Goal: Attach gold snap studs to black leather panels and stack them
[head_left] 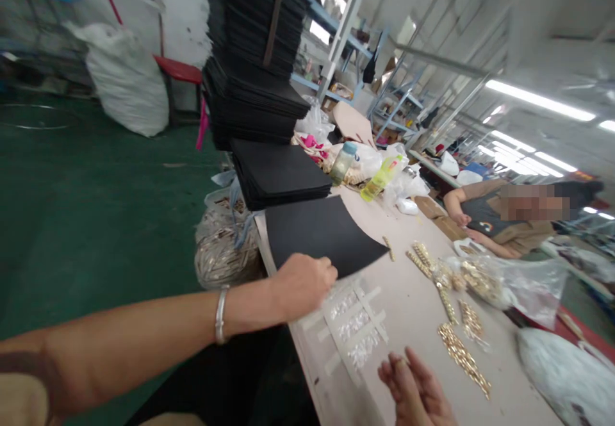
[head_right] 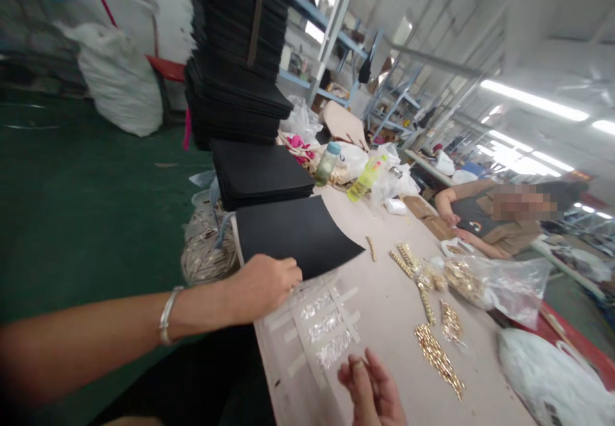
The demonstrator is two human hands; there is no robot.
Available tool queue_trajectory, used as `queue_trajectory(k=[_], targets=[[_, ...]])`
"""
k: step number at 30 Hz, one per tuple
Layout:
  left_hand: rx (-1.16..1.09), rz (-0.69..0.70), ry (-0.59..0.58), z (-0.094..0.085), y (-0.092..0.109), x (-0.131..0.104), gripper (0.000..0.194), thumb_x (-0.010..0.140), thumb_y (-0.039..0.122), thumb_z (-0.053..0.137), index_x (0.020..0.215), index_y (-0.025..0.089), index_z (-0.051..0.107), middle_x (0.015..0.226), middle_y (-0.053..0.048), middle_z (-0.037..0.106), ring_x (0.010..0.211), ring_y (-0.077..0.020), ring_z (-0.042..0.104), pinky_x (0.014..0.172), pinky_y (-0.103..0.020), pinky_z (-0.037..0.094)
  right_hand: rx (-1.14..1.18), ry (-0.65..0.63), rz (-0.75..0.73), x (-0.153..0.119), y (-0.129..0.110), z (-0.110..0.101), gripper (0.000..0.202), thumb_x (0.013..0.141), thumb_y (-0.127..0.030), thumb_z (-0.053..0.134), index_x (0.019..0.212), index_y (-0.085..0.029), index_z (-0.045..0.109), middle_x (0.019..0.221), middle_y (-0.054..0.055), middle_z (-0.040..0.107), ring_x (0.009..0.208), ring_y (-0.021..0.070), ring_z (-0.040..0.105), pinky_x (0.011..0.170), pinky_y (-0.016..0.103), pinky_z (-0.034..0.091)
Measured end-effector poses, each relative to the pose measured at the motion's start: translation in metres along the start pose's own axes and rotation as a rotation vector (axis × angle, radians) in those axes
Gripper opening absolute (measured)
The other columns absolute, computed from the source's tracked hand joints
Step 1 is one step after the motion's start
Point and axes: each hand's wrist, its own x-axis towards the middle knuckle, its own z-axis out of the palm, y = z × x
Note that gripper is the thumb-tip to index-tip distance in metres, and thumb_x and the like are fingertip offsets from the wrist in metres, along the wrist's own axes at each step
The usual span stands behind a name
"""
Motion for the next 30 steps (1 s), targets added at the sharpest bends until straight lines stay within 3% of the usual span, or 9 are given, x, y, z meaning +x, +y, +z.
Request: queue_trajectory(k=[3,6,8,14,18,21,23,26,30], targets=[[-0.136,0.166,-0.093,0.034,0.06,-0.032,0.011,0.089,0.016,0.058,0.089,0.016,0.068,0.089,-0.006,0.07,0.073,-0.0223,0.067,0.05,-0.03,0.042,-0.077,-0.094,-0.029,0.003,-0.024,0.006,0.047,0.06,-0.043,0.092,0.092,-0.015,0.071,0.086,0.007,0.077,0.074,0.0216,0.074,0.074,0.035,0.063],[-0.447,0.242,-0.134,0.054,0.09,-0.066,0.018,0.096,0.025,0.053,0.093,0.019,0.071,0.09,-0.004,0.072,0.073,-0.0186,0.067,0.057,-0.028,0.045,-0.279,-0.237,-0.037,0.007,-0.022,0.016,0.042,0.068,-0.045,0.086,0.093,-0.013,0.074,0.083,0.006,0.075,0.074,0.0191,0.072,0.073,0.032,0.061],[-0.72,0.131,-0.126,0.062,0.088,-0.084,0.024,0.099,0.027,0.049,0.094,0.02,0.071,0.089,-0.004,0.071,0.075,-0.0161,0.066,0.065,-0.025,0.046,-0.362,-0.285,-0.02,0.01,-0.009,0.018,0.043,0.069,-0.048,0.085,0.092,-0.013,0.074,0.079,0.004,0.073,0.07,0.0173,0.07,0.068,0.029,0.06],[-1.159,-0.618,0.041,0.077,0.032,-0.099,0.022,0.084,0.04,0.062,0.091,0.019,0.061,0.082,0.001,0.063,0.078,-0.0164,0.058,0.072,-0.026,0.043,-0.276,-0.252,0.084,0.018,0.015,0.011,0.049,0.064,-0.044,0.089,0.098,-0.013,0.071,0.08,0.003,0.073,0.069,0.0158,0.07,0.067,0.028,0.061],[-1.207,-0.672,0.002,0.088,0.019,-0.091,0.027,0.074,0.042,0.069,0.08,0.018,0.061,0.073,0.004,0.058,0.071,-0.0153,0.053,0.067,-0.026,0.039,-0.277,-0.282,0.136,0.022,0.01,0.013,0.048,0.061,-0.043,0.091,0.092,-0.012,0.072,0.077,0.003,0.073,0.066,0.0151,0.069,0.064,0.027,0.061],[-1.331,-0.64,-0.104,0.09,0.03,-0.091,0.026,0.07,0.039,0.071,0.066,0.018,0.055,0.06,0.006,0.049,0.061,-0.0125,0.047,0.058,-0.024,0.035,-0.32,-0.309,0.118,0.02,0.004,0.015,0.046,0.062,-0.045,0.089,0.091,-0.012,0.074,0.076,0.003,0.073,0.066,0.0145,0.068,0.062,0.025,0.059],[-1.447,-0.573,-0.215,0.088,0.039,-0.096,0.026,0.066,0.038,0.073,0.066,0.017,0.057,0.062,0.004,0.055,0.062,-0.0142,0.052,0.059,-0.025,0.041,-0.369,-0.334,0.084,0.016,0.001,0.016,0.044,0.065,-0.045,0.088,0.091,-0.013,0.075,0.076,0.003,0.072,0.065,0.0143,0.067,0.06,0.025,0.058],[-1.612,-0.491,-0.333,0.084,0.049,-0.104,0.031,0.064,0.04,0.077,0.082,0.016,0.066,0.075,0.0,0.066,0.069,-0.0167,0.06,0.062,-0.026,0.049,-0.434,-0.413,0.095,0.006,-0.003,0.02,0.042,0.067,-0.045,0.086,0.09,-0.012,0.075,0.073,0.003,0.071,0.063,0.0148,0.066,0.057,0.026,0.058],[-1.718,-0.646,-0.218,0.08,0.052,-0.104,0.054,0.068,0.049,0.078,0.109,0.016,0.064,0.079,0.001,0.062,0.056,-0.0079,0.047,0.042,-0.016,0.032,-0.454,-0.478,0.213,-0.003,-0.006,0.027,0.044,0.062,-0.046,0.088,0.086,-0.011,0.075,0.069,0.003,0.071,0.061,0.0159,0.067,0.058,0.028,0.06]])
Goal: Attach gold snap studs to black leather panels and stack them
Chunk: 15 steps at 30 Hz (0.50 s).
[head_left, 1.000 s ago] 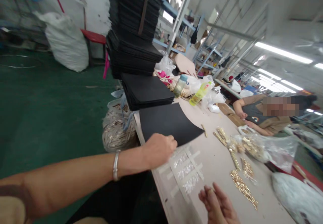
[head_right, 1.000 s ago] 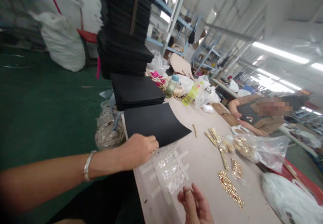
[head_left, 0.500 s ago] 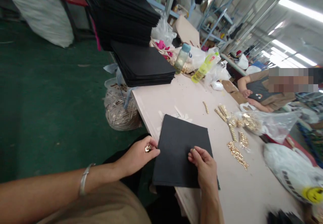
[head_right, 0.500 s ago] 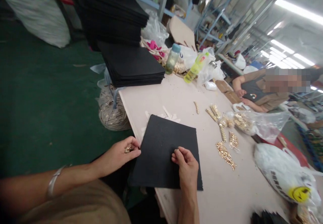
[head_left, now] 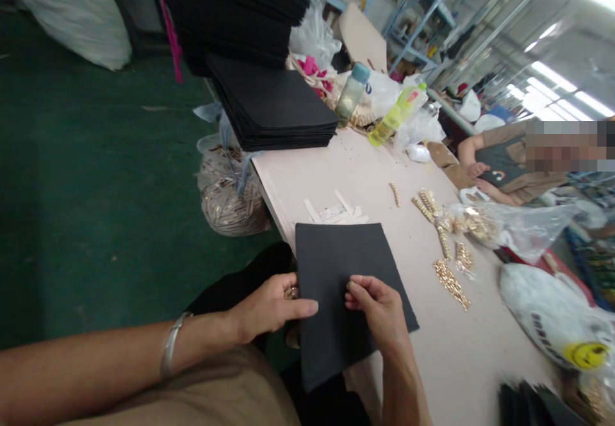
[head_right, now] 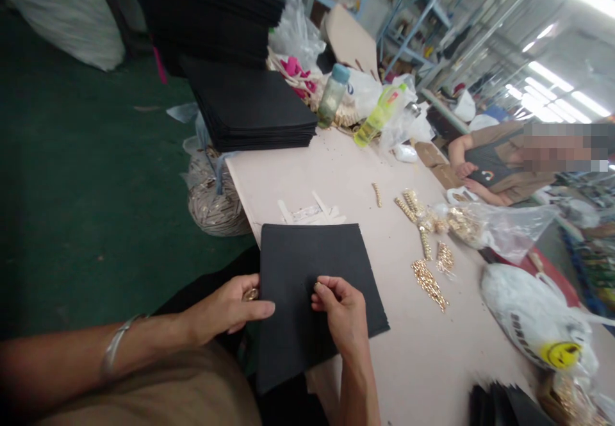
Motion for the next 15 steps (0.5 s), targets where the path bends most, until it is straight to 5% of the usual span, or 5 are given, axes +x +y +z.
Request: queue_trajectory(k=[15], targets=[[-0.119,-0.177,0.081,0.02,0.006,0.025,0.04,0.068,0.055,0.071,0.077,0.016,0.063,0.052,0.006,0.049,0.038,-0.0059,0.03,0.035,-0.019,0.024,-0.071,-0.167,0.047,0.003,-0.014,0.006,0.036,0.066,-0.045,0.083,0.08,-0.013,0.073,0.05,-0.005,0.055,0.043,0.0084,0.05,0.043,0.02,0.048]])
